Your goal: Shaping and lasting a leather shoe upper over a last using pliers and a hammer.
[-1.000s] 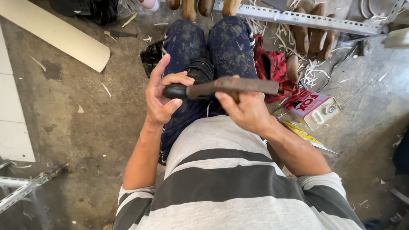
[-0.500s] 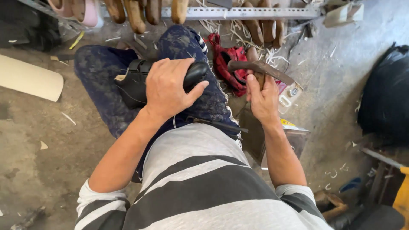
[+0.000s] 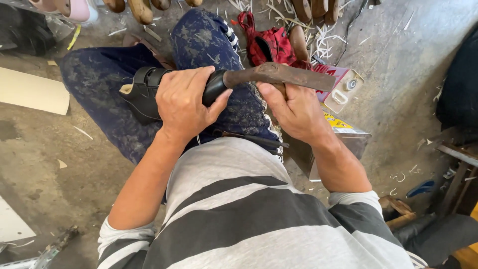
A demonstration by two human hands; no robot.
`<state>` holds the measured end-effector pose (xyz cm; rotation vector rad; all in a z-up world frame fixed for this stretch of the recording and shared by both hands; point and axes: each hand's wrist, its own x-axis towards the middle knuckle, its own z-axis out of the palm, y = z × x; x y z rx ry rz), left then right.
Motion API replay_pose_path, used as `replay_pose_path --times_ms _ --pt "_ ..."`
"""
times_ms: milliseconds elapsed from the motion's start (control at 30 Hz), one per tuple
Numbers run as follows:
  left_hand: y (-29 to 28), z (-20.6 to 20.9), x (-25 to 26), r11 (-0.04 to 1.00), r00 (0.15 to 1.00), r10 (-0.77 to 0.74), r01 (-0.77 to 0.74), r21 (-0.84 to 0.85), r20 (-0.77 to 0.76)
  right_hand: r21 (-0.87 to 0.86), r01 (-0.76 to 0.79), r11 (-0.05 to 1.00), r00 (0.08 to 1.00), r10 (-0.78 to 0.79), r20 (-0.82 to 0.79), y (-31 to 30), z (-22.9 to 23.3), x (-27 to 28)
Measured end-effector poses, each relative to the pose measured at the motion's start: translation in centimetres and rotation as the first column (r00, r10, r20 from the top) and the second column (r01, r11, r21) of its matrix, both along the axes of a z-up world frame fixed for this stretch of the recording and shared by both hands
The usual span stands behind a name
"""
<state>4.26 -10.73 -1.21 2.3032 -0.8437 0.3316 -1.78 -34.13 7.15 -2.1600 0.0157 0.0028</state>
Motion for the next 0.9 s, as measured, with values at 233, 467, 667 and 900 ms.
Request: replay_pose_path --times_ms 233,467,667,900 --pt "0.1 -0.1 0.7 0.999 0.999 -0.025 0.026 0.025 -0.024 -0.284 -0.024 0.959 0.990 0.062 0.124 2.1 0.3 0.0" --pt "0.2 -0.3 0.9 0.999 0.998 -0.017 0.019 0.035 -0.065 -0.096 -0.027 0.995 0.982 0.045 0.184 2.1 -0.2 -0.2" --pt "0.2 -0.6 1.0 0.999 0.994 -0.018 0.022 0.031 -0.107 -0.178 -0.110 0.978 0.979 0.138 0.152 3.1 2.4 1.2" --pt "3.7 6.0 2.6 0.962 0.974 -0.117 0.063 -0.267 -0.193 -0.362 0.021 0.932 0.988 0.036 0.150 -1.4 2.9 5.7"
